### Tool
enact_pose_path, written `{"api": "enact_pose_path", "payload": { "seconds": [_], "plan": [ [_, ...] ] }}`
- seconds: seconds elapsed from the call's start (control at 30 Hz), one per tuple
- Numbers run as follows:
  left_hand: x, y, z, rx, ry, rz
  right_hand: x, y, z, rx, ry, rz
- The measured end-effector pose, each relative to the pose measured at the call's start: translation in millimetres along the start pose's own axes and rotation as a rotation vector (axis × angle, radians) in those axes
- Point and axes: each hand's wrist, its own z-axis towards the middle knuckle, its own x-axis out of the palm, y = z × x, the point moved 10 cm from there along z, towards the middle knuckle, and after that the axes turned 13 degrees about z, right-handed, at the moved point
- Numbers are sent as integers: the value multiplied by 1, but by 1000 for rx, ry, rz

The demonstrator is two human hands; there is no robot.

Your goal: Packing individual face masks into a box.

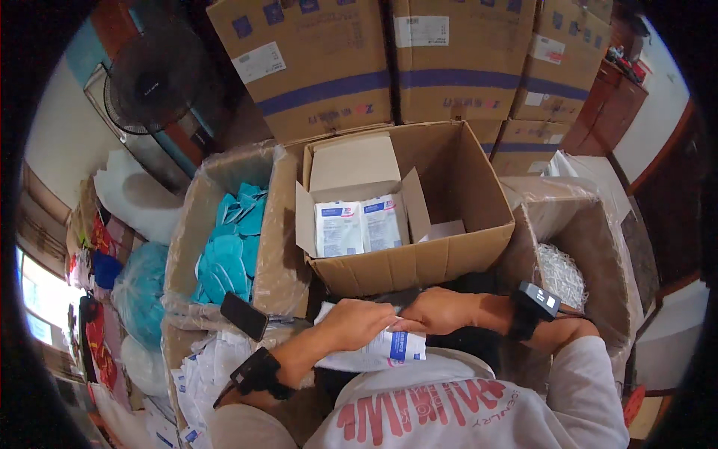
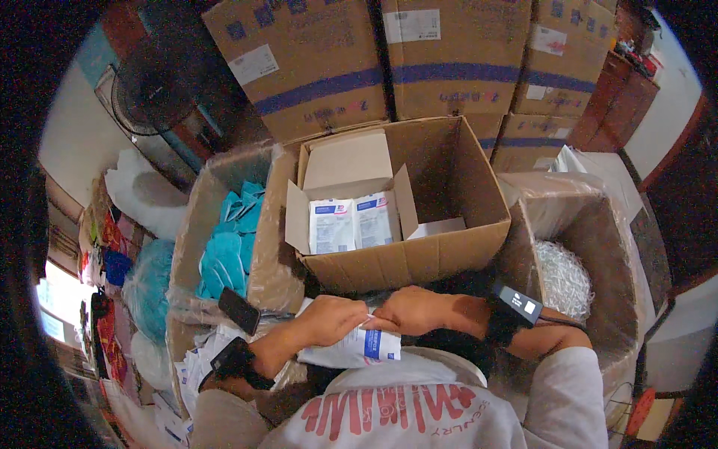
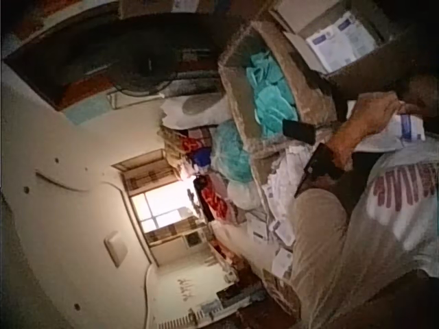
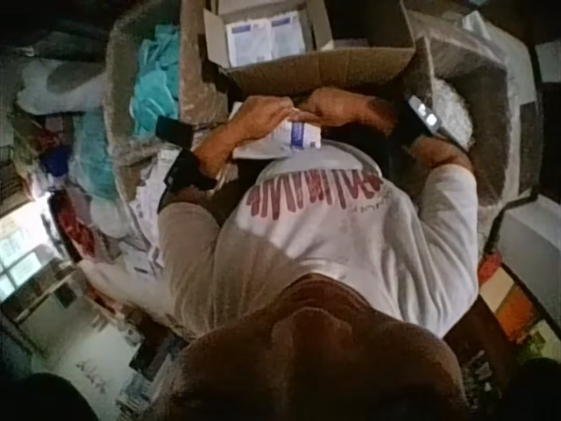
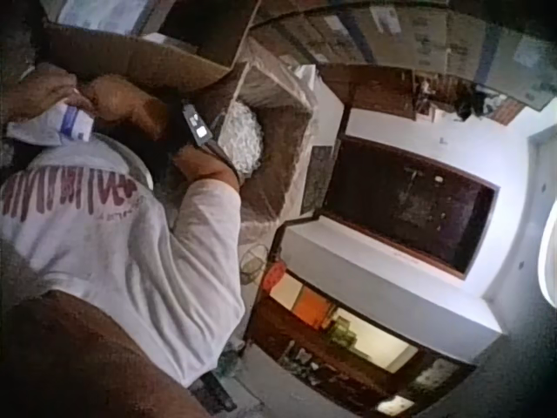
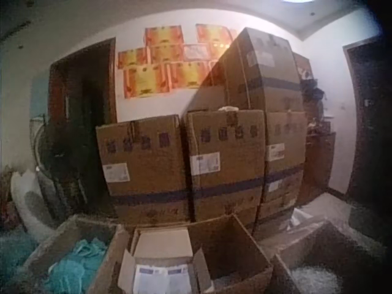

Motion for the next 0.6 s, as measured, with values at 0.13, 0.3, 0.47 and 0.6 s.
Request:
{"api": "enact_pose_path", "payload": {
  "seconds": [0.13,0.3,0.47,0.6],
  "plan": [
    [25,22,7,-68,-16,-521,-8,8,2,-125,-74,-371],
    [65,92,-2,-328,-304,-614,14,67,0,-480,-95,-440],
    [17,159,-15,-490,-611,-394,-1,88,-6,-514,-255,-444],
    [-56,171,-26,-534,-875,-211,-13,95,-18,-519,-393,-410]
  ]
}}
